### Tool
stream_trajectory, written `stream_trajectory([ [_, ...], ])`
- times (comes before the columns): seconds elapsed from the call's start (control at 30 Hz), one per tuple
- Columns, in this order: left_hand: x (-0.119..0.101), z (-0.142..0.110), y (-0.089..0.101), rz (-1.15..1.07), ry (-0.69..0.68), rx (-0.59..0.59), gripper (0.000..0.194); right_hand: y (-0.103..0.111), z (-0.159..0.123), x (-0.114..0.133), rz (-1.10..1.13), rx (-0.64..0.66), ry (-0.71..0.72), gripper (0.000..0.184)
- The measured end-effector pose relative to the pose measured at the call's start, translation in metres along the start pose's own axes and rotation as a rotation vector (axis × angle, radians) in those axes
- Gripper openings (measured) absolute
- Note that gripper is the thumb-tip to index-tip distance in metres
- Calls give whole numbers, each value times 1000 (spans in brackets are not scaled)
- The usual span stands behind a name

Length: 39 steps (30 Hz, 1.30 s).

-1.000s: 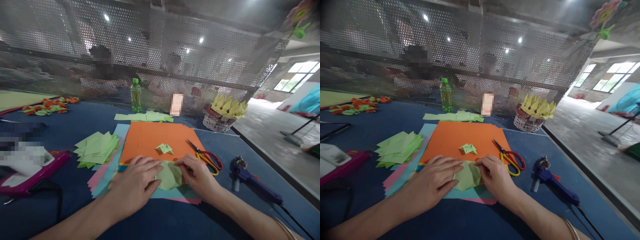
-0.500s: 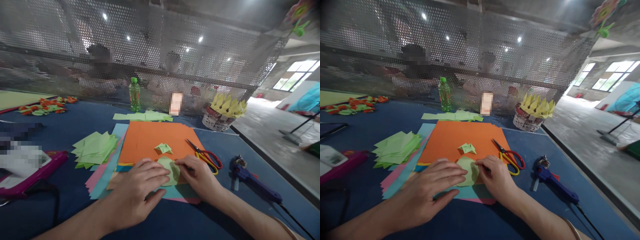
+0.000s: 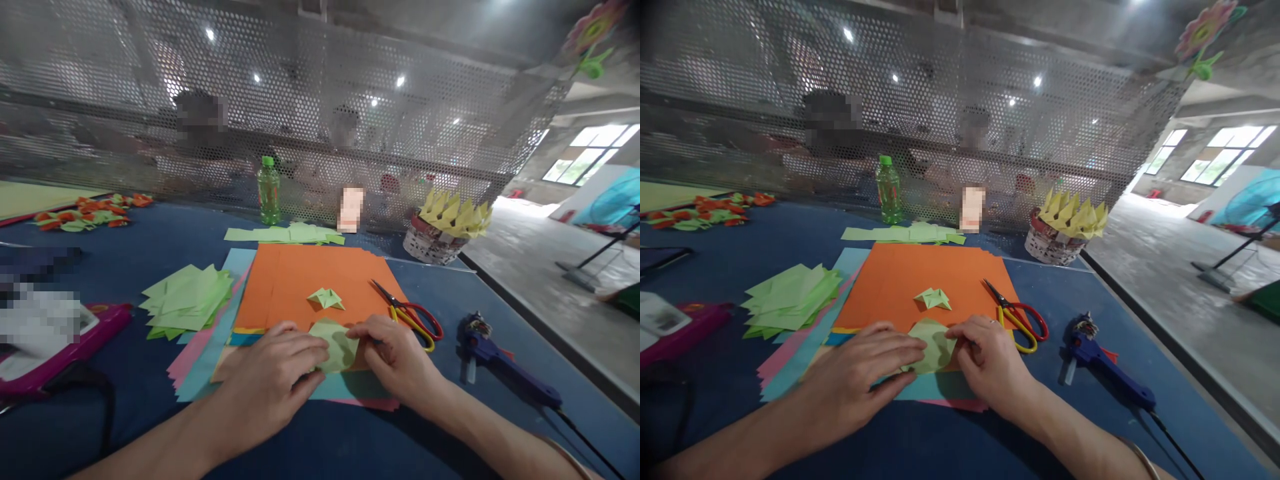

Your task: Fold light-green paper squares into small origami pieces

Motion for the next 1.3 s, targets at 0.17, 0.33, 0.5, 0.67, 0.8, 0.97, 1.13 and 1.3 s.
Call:
stream_trajectory([
  [0.17, -1, 1, -2, -36, -1, 25, 19, -4, -2, 1, -34, 63, 7, 38],
  [0.33, 4, 0, -3, -43, 61, 45, 21, -2, -4, 5, -83, 68, 22, 42],
  [0.5, 4, 0, -1, -15, 91, 32, 18, -2, -7, 9, -98, 90, 57, 48],
  [0.67, -1, 1, 0, -34, 97, 53, 17, -4, -8, 19, -82, 134, 108, 48],
  [0.8, -1, 1, 0, -44, 104, 62, 16, -7, -9, 25, -114, 179, 115, 35],
  [0.97, 1, -1, -3, -54, 116, 93, 17, -11, -8, 29, -150, 207, 155, 35],
  [1.13, 0, -1, -4, -60, 99, 117, 17, -12, -10, 27, -183, 164, 201, 9],
  [1.3, 4, -1, -3, -28, 114, 93, 13, -7, -8, 30, -172, 87, 255, 13],
])
Point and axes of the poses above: each hand's wrist, its own z-axis towards the middle knuckle, its own y-axis out of the back of the hand, x = y × z, the point moved 8 cm from there along z, towards the middle knuckle
